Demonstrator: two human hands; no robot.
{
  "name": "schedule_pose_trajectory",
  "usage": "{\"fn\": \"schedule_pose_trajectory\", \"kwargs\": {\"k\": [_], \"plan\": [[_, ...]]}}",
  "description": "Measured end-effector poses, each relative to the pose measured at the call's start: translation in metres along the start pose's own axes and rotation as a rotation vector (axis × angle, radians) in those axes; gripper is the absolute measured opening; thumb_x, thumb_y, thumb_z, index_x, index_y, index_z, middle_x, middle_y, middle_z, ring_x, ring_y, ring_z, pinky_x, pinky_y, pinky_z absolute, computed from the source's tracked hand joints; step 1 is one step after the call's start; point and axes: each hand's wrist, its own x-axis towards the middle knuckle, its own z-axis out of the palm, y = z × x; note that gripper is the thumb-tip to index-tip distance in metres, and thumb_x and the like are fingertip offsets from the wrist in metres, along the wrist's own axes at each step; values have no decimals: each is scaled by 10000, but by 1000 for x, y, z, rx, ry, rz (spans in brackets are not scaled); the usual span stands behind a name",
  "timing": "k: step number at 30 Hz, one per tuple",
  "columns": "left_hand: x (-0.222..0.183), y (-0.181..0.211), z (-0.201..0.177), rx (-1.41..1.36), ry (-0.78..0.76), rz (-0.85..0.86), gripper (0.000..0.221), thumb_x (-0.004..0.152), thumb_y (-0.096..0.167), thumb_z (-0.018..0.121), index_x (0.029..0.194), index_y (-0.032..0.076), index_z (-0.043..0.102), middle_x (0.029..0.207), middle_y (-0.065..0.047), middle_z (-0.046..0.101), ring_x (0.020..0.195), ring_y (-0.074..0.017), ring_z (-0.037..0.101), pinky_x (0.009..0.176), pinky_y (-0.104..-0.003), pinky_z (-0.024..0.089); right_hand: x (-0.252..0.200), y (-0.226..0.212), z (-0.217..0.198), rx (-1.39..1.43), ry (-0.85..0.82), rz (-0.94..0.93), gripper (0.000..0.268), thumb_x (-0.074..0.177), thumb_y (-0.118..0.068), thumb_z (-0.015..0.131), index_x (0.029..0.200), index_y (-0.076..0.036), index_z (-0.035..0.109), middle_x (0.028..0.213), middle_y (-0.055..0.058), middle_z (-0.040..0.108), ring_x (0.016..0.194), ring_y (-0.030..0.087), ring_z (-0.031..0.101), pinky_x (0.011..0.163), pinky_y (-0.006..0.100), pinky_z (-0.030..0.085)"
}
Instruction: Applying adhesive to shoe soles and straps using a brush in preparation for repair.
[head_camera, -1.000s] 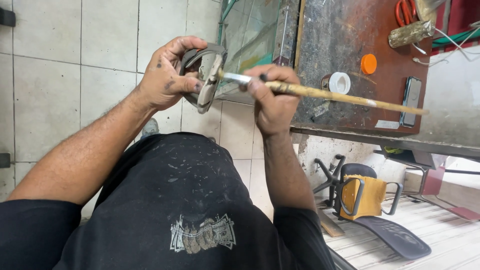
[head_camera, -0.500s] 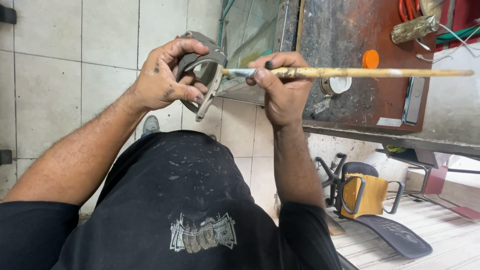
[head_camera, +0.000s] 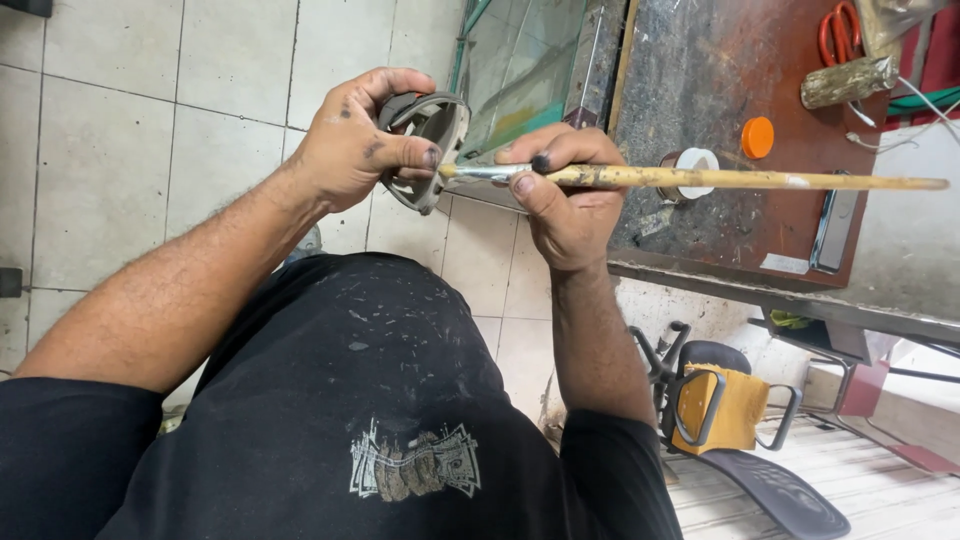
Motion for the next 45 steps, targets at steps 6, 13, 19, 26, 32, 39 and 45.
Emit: {"fn": "schedule_pose_trajectory", "kwargs": {"k": [6, 13, 19, 26, 32, 39, 45], "plan": [[7, 4, 6, -141, 132, -177, 617, 697, -50, 858, 1246, 66, 601, 917, -210, 736, 710, -277, 747, 503, -357, 633, 2, -1, -3, -127, -124, -86, 178, 911, -29, 753, 966, -92, 597, 968, 125, 708, 910, 245, 724, 821, 361, 641], [22, -6, -2, -204, 234, -332, 439, 770, 6, 839, 1153, 94, 644, 975, -150, 739, 716, -245, 713, 450, -333, 624, 6, 4, -6, -256, -151, -148, 129, 901, -21, 749, 884, -48, 624, 946, 151, 717, 872, 253, 719, 761, 372, 629], [33, -7, -3, -211, 337, -368, 357, 771, 45, 859, 1058, 98, 653, 1000, -105, 725, 674, -259, 669, 431, -346, 624, 2, 14, -3, -383, -193, -154, 144, 825, 57, 744, 802, -41, 641, 887, 145, 734, 832, 241, 734, 732, 358, 618], [40, -6, -3, -148, 383, -398, 272, 797, 93, 856, 998, 96, 672, 1012, -69, 686, 801, -201, 653, 523, -335, 657, -1, 42, -13, -370, -218, -339, 90, 877, 32, 718, 845, -42, 679, 903, 116, 738, 832, 201, 741, 686, 300, 637], [40, -5, -3, -156, 374, -374, 296, 785, 78, 859, 998, 98, 655, 991, -46, 678, 889, -178, 645, 564, -371, 658, -1, 45, -14, -333, -215, -181, 119, 878, 29, 717, 859, -86, 692, 901, 69, 742, 744, 118, 698, 597, 216, 595], [36, -15, -1, -172, 298, -366, 344, 775, 51, 855, 1059, 92, 664, 968, -111, 729, 667, -270, 686, 466, -358, 620, 17, 45, -17, -350, 28, -185, 166, 928, 41, 730, 993, -89, 648, 977, 111, 736, 920, 218, 747, 807, 307, 656], [35, -17, -4, -182, 326, -349, 362, 773, 48, 866, 1062, 96, 655, 944, -113, 745, 661, -260, 700, 452, -361, 625, 15, 38, -18, -186, -103, -169, 123, 952, 7, 722, 969, -100, 662, 998, 83, 738, 927, 197, 737, 810, 305, 653]]}}
